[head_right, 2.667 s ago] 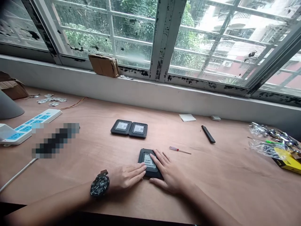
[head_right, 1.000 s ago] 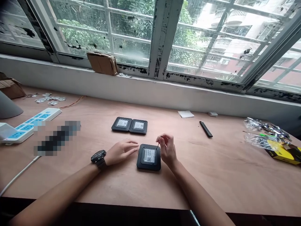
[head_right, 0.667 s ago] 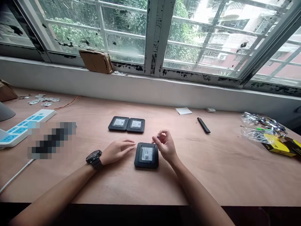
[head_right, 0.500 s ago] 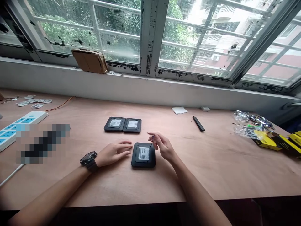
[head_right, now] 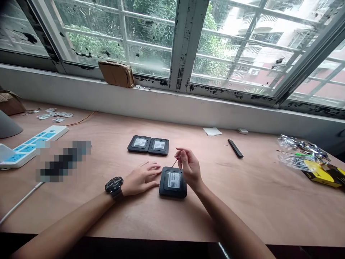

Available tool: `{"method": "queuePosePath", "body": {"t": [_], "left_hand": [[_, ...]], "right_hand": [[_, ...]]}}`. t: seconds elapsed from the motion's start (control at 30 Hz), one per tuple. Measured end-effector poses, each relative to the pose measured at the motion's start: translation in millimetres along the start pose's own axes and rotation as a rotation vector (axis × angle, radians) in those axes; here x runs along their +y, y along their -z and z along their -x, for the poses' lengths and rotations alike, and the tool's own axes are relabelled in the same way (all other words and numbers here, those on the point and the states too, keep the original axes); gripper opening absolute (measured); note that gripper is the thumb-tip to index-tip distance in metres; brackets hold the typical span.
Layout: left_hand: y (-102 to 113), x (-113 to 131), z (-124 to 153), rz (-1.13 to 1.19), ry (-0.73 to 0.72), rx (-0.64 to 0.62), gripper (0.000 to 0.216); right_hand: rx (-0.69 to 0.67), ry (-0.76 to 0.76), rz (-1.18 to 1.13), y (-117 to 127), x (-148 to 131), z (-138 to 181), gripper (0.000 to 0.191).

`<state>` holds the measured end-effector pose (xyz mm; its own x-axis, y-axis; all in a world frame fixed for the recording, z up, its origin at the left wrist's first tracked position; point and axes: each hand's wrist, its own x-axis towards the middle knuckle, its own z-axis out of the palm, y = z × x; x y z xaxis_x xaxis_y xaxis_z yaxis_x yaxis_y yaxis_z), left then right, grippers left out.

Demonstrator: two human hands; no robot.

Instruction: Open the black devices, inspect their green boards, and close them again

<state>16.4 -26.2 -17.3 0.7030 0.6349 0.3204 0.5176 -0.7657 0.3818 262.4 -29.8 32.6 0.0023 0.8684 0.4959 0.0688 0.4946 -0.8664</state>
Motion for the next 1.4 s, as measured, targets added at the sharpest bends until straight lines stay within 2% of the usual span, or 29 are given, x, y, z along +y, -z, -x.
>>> {"method": "queuePosePath", "body": {"t": [0.2,0.47,0.53,0.63,0.7,0.8,0.97,1.03,1.17,1.3,1.4], "left_hand": [[10.9,-6.3,0.3,0.042,0.009,0.029,0.033],[22.1,-6.2,0.6,-0.005,0.032,0.046,0.025],[21.1,-6.4,0.3,-0.025,0.048,0.040,0.025],[20.3,-7.9,0.2,-0.085,0.108,0.054,0.027],[20.4,-9.0,0.4,-0.117,0.138,0.084,0.028],[19.6,-8.7,0.0,-0.101,0.103,0.119,0.026],[7.3,0.6,-5.9,-0.073,-0.063,0.146,0.030],[-0.7,6.3,-9.1,-0.114,-0.119,0.110,0.042],[-8.8,18.3,-10.6,-0.177,-0.193,0.050,0.060],[-1.7,29.3,-3.1,-0.168,-0.281,0.138,0.061],[2.4,36.4,0.7,-0.190,-0.395,0.230,0.061]], "right_hand": [[-0.103,-0.038,-0.004,-18.3,17.1,3.0,0.027],[-0.243,-0.066,0.019,-13.8,20.6,5.6,0.036],[-0.248,-0.067,0.029,-13.5,19.1,3.9,0.031],[-0.188,-0.018,0.023,-9.3,15.2,-1.3,0.017],[-0.114,-0.006,0.003,1.3,11.3,-7.0,0.017],[0.023,0.004,0.017,33.5,9.5,-17.2,0.022],[0.183,0.171,0.346,91.7,35.5,-24.1,0.025],[0.127,0.242,0.519,100.8,49.3,-21.2,0.019],[-0.162,0.281,0.830,96.6,61.8,-14.1,0.019],[-0.333,0.208,0.925,88.0,59.4,-12.0,0.020],[-0.374,0.149,0.965,88.5,58.7,-12.3,0.023]]}}
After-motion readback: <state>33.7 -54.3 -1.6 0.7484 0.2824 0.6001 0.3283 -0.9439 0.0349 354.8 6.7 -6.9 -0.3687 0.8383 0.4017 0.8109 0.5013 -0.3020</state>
